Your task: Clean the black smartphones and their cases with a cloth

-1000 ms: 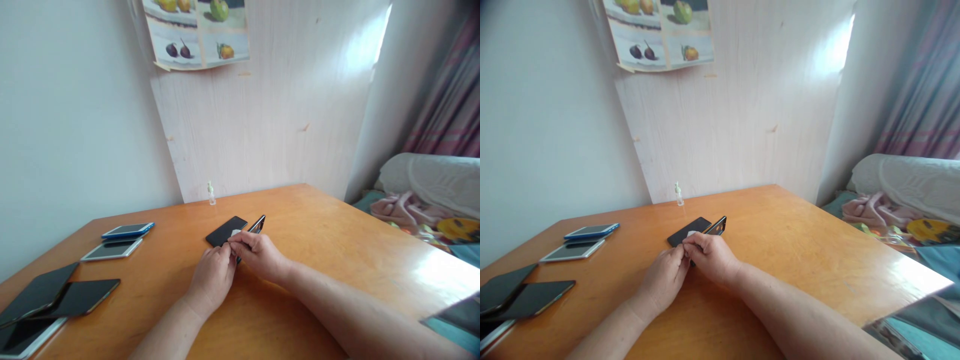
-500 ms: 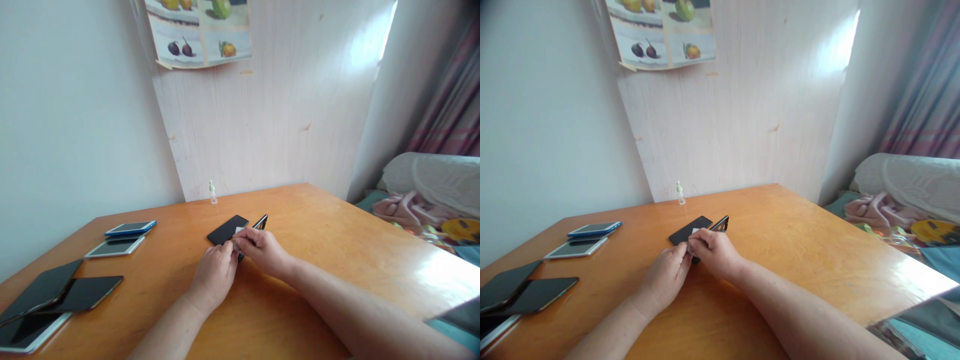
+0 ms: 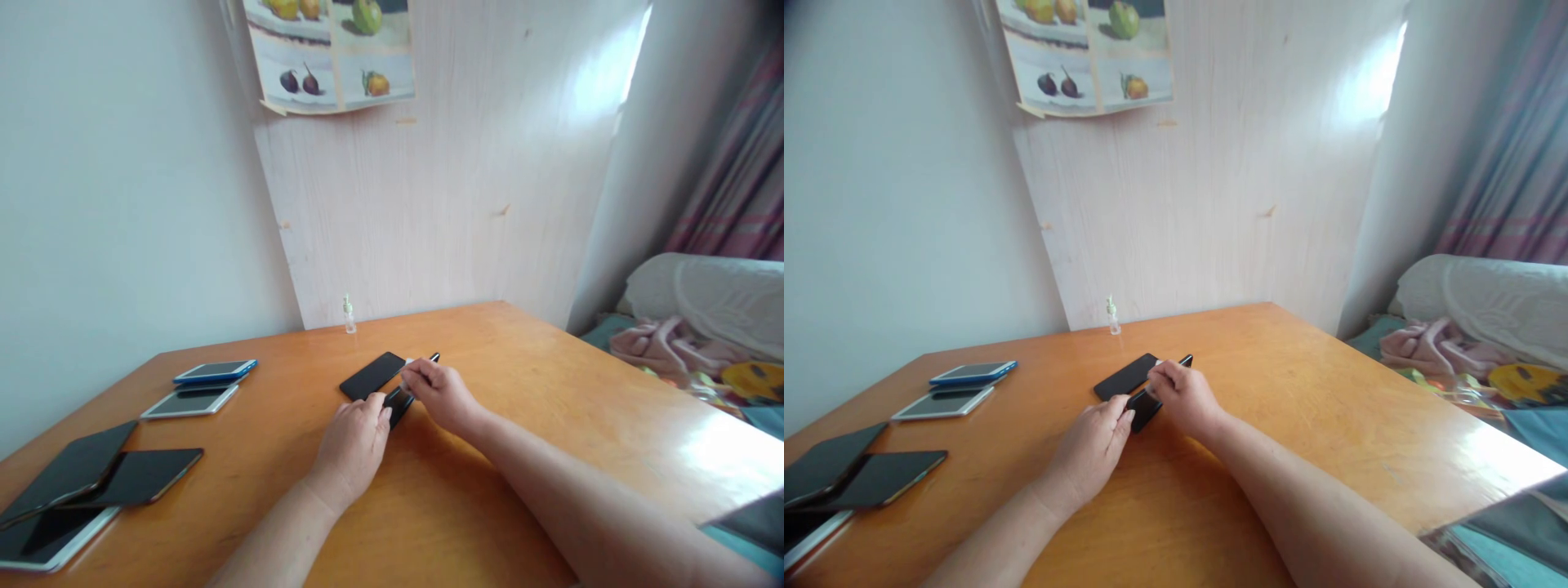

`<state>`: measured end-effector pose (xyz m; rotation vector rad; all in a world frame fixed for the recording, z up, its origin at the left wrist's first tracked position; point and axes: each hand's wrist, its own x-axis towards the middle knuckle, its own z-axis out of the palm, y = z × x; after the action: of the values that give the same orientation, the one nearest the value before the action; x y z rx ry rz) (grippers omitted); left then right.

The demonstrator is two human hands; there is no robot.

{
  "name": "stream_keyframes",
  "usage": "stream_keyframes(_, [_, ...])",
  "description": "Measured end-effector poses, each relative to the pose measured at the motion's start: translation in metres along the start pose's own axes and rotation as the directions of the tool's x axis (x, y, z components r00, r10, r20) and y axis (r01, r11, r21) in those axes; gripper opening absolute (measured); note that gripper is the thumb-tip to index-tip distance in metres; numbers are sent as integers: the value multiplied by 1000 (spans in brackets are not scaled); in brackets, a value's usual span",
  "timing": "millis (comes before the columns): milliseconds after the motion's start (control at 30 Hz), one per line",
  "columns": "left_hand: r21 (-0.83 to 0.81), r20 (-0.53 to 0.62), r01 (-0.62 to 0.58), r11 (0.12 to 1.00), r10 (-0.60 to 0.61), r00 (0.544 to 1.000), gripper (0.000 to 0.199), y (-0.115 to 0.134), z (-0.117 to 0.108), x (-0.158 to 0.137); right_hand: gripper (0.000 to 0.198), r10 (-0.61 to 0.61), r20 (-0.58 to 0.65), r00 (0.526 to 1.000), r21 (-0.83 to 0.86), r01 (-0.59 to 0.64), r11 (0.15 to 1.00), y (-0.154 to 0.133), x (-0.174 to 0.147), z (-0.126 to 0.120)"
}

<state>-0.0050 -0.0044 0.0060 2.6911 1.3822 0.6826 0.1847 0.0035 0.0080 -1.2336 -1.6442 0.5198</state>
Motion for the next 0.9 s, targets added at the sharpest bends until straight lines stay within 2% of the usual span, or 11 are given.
stream_keyframes(100, [-31, -17, 3, 1000, -4, 1000, 23, -1, 1, 0, 24, -132, 152, 980, 83, 120, 989, -17, -14, 18])
stream_keyframes(167, [-37, -12, 4, 999, -4, 1000, 23, -1, 0, 0, 24, -130, 159, 979, 43, 124, 991, -16, -12, 16])
stream_keyframes(300, [-16, 21, 6, 1000, -6, 1000, 23, 1, -3, 0, 29, 53, -55, 997, -142, -60, 988, 11, 11, -14])
stream_keyframes(367, [-11, 28, 5, 1000, -5, 1000, 24, 1, -4, 0, 29, 162, -184, 970, -181, -195, 964, 23, 21, -28])
stream_keyframes(433, [-9, 26, 6, 1000, -6, 1000, 25, 0, -3, 0, 29, 195, -240, 951, -193, -244, 950, 27, 23, -32])
stream_keyframes(500, [-12, 24, 8, 1000, -8, 1000, 25, -1, -2, 0, 29, 130, -185, 974, -190, -165, 968, 21, 17, -23])
stream_keyframes(567, [-22, 24, 16, 1000, -15, 1000, 24, -2, 0, 0, 29, 1, -59, 998, -149, -10, 989, 7, 5, -7])
stream_keyframes(667, [-55, 25, 31, 998, -29, 999, 22, -3, 1, 0, 26, -162, 117, 980, -74, 171, 982, -11, -10, 13])
stream_keyframes(733, [-71, 36, 42, 997, -40, 999, 20, -2, 0, 0, 26, -187, 158, 970, -83, 201, 976, -13, -11, 14])
stream_keyframes(800, [-70, 51, 54, 996, -51, 997, 20, -1, -2, 1, 26, -145, 102, 984, -127, 157, 979, -3, -3, 5])
stream_keyframes(900, [-76, 64, 78, 994, -73, 995, 22, -1, -2, 2, 30, 28, -115, 993, -165, -47, 985, 27, 17, -20])
